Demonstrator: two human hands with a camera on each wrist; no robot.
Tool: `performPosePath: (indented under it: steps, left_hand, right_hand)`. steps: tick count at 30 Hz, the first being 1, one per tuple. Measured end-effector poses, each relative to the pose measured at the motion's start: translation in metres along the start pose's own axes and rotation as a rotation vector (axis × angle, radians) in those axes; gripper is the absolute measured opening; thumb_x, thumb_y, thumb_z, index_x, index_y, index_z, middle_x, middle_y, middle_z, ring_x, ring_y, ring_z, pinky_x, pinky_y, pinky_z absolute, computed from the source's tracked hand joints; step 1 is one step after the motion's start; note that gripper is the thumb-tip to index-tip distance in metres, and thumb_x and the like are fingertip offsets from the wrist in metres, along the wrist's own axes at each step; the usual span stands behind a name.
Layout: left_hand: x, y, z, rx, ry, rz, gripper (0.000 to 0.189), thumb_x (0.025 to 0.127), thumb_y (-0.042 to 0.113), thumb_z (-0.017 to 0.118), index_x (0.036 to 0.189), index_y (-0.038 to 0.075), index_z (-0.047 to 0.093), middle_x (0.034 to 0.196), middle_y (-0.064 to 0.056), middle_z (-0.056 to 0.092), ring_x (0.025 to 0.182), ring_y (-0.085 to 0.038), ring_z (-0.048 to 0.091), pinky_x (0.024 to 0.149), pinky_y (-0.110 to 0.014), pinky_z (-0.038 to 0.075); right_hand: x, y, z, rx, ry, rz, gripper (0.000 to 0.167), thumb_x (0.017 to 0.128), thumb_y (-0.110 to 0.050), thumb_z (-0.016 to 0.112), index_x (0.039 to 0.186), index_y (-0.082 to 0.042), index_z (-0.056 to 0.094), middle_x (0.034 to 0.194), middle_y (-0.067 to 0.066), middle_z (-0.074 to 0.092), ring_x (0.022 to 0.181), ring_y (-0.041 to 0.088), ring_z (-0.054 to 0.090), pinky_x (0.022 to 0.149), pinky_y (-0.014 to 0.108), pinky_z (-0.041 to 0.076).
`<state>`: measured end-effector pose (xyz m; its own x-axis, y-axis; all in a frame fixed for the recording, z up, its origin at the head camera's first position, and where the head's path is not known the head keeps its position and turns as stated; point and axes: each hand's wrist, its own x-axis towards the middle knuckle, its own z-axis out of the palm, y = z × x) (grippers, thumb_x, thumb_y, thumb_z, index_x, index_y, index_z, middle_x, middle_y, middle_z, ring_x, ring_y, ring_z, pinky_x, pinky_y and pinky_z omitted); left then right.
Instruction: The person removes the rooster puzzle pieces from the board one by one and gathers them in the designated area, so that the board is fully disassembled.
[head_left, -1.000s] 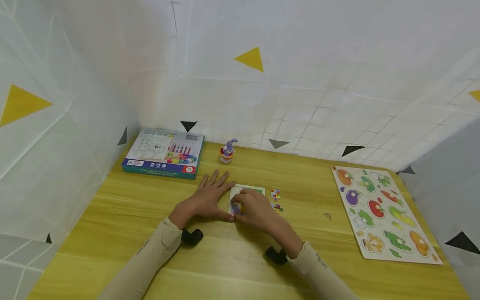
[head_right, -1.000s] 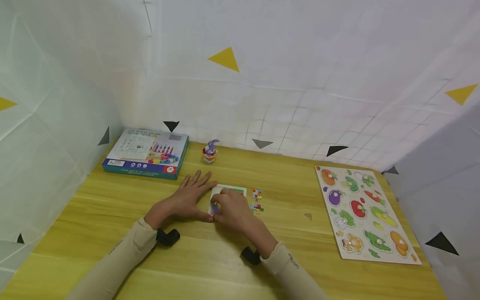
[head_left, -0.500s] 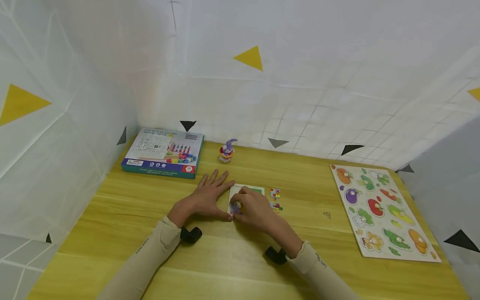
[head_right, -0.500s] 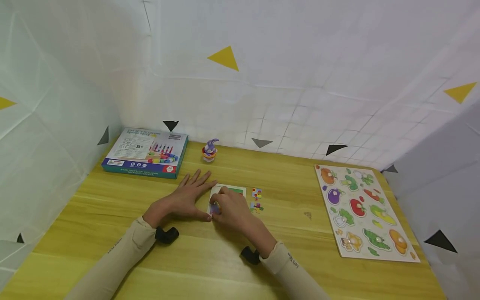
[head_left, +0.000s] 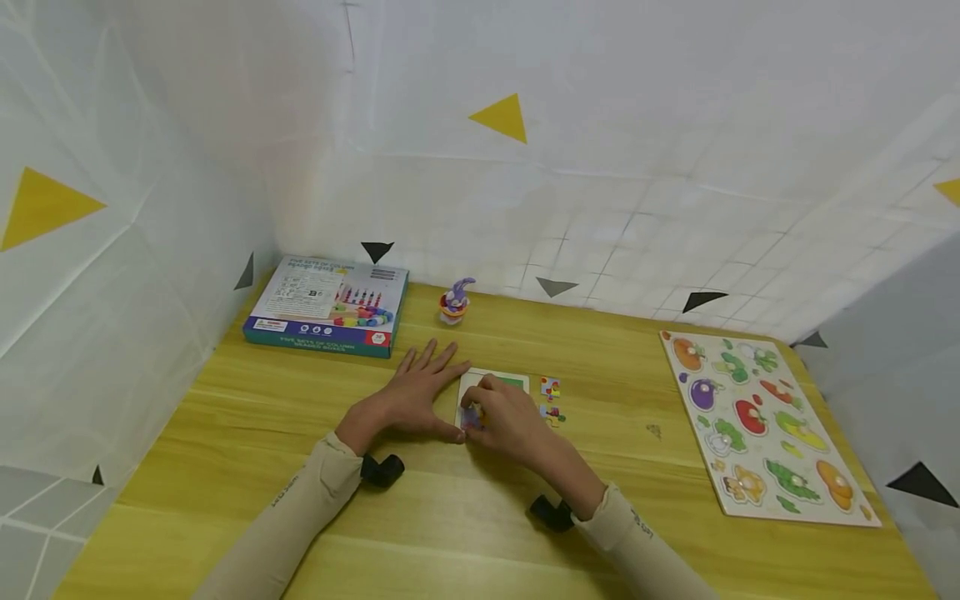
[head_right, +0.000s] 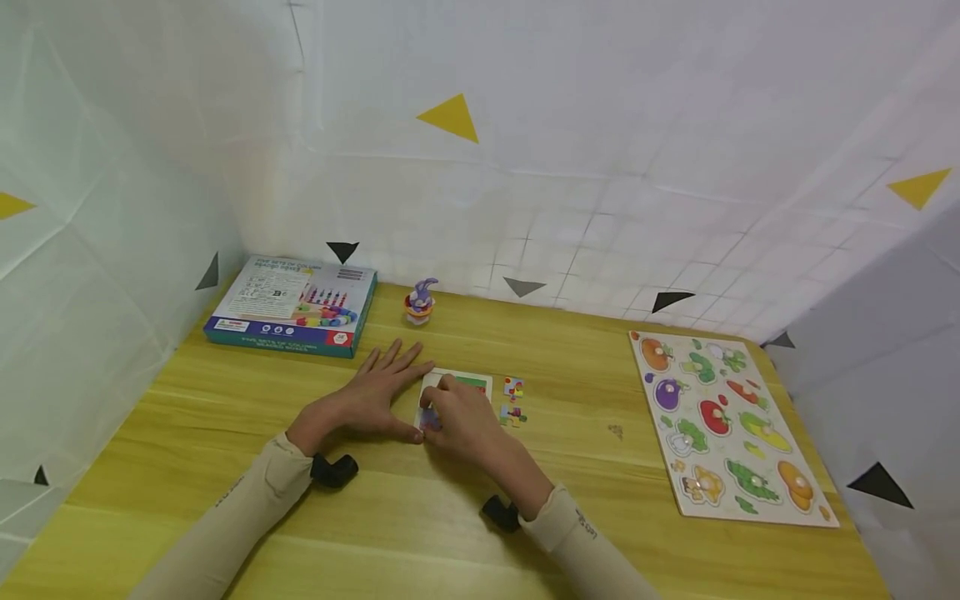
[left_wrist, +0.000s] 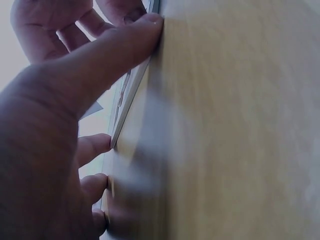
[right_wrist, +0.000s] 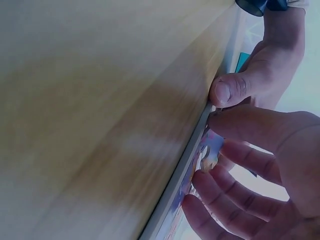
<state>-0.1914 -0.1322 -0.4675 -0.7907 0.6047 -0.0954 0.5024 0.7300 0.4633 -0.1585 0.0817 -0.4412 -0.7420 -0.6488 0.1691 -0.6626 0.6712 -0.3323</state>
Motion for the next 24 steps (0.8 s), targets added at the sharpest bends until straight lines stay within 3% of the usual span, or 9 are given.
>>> performPosePath:
  steps: [14, 24]
  left_hand:
    - [0.004, -0.001, -0.002, 0.014, -0.003, 0.007, 0.113, 0.073, 0.072, 0.074, 0.161, 0.022, 0.023, 0.168, -0.01, 0.002, 0.151, -0.037, -0.009, 0.118, -0.059, -0.007]
    - [0.001, -0.001, 0.001, -0.013, 0.002, 0.002, 0.112, 0.073, 0.073, 0.074, 0.161, 0.022, 0.025, 0.167, -0.009, 0.002, 0.151, -0.037, -0.01, 0.117, -0.058, -0.008]
  right_hand:
    - [-0.009, 0.006, -0.009, 0.036, 0.07, -0.063, 0.023, 0.081, -0.015, 0.083, 0.101, -0.007, 0.073, 0.097, 0.004, 0.063, 0.078, 0.015, 0.06, 0.066, 0.029, 0.052]
    - [-0.033, 0.012, -0.021, 0.051, 0.081, -0.046, 0.02, 0.082, -0.014, 0.082, 0.1, -0.008, 0.074, 0.1, 0.002, 0.065, 0.083, 0.015, 0.061, 0.068, 0.029, 0.054]
